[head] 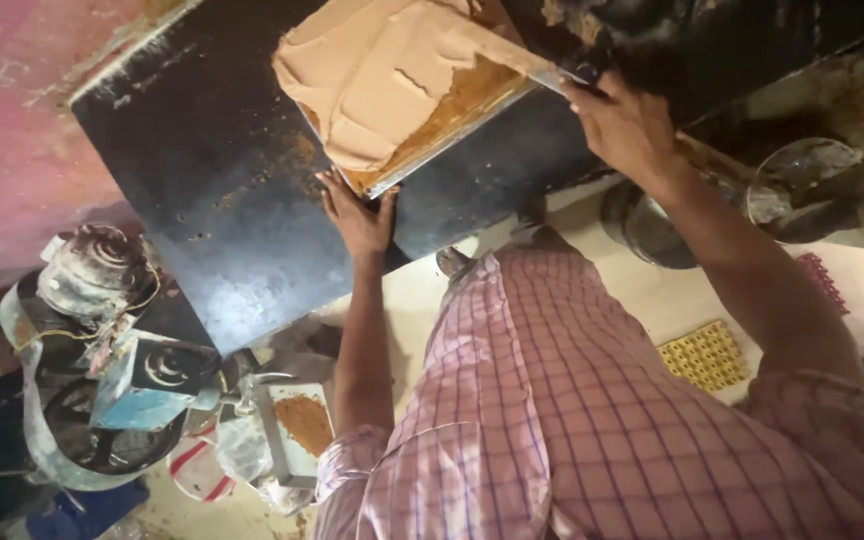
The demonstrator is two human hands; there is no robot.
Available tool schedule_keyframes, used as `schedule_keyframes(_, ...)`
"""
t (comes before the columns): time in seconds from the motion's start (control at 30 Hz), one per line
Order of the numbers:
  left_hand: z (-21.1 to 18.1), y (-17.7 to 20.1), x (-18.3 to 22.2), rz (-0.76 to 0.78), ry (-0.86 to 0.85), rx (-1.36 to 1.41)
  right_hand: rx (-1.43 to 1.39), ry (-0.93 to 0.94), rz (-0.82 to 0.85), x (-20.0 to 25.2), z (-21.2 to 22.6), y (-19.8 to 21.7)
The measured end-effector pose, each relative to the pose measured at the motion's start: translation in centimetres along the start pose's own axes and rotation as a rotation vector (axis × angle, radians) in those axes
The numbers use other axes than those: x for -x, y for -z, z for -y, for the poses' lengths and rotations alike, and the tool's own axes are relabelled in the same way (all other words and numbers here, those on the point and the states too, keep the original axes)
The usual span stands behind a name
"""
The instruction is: The person spreads a layer of cream over a rectangular cake using a spatula before placing another cake layer on top. They then continue spreading more cream over the top and sides of the cake.
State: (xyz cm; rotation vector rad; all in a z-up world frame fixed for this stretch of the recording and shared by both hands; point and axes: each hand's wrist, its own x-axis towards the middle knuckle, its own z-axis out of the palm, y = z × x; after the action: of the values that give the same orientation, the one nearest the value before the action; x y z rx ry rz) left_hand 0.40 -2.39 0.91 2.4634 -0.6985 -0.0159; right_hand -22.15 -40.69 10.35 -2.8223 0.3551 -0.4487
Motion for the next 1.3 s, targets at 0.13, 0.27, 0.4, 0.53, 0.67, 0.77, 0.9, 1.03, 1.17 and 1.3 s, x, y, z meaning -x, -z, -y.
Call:
schedule_keyframes(0.13,0.3,-0.1,0.0,0.008,-0.004,-0.044,-0.309,-0.192,0.268,-0.9,4.6,-1.5)
schedule_keyframes(0.27,0.4,0.0,0.0,0.016,-0.008,-0.041,-0.328,-0.239,0.452,0.7,10.7,-3.8)
schedule_keyframes(0.4,0.9,-0.2,0.2,0.003,-0.043,-0.045,0.053,0.007,0.007,3.2,14.9,-5.2)
schedule_keyframes(0.53,0.9,-0.1,0.0,0.029,-0.036,-0.049,0.270,-0.090,0.092,2.0,12.7,-3.7)
schedule_keyframes(0.67,1.0,0.0,0.2,0.024,-0.049,-0.043,0.197,-0.227,-0.074,1.4,8.7,-2.5)
schedule_keyframes(0.77,0.9,-0.1,0.3,0.023,-0.045,-0.027,-0.105,-0.262,-0.062,2.8,8.4,-2.9)
schedule_keyframes(0.9,0.6,0.0,0.1,0.021,-0.024,-0.046,-0.504,-0.256,0.012,4.6,10.7,-2.6)
schedule_keyframes(1.03,0.0,0.4,0.0,0.034,0.006,-0.041,-0.563,-0.270,-0.010,2.3,9.8,-1.4)
schedule_keyframes(1.17,-0.6,0.7,0.0,0.048,0.024,-0.063,-0.340,-0.094,-0.234,-3.9,5.4,-1.8)
schedule_keyframes(1.3,-0.8,0.4,-0.1,0.040,0.027,-0.047,-0.360,-0.239,0.219,-7.5,5.8,-3.0)
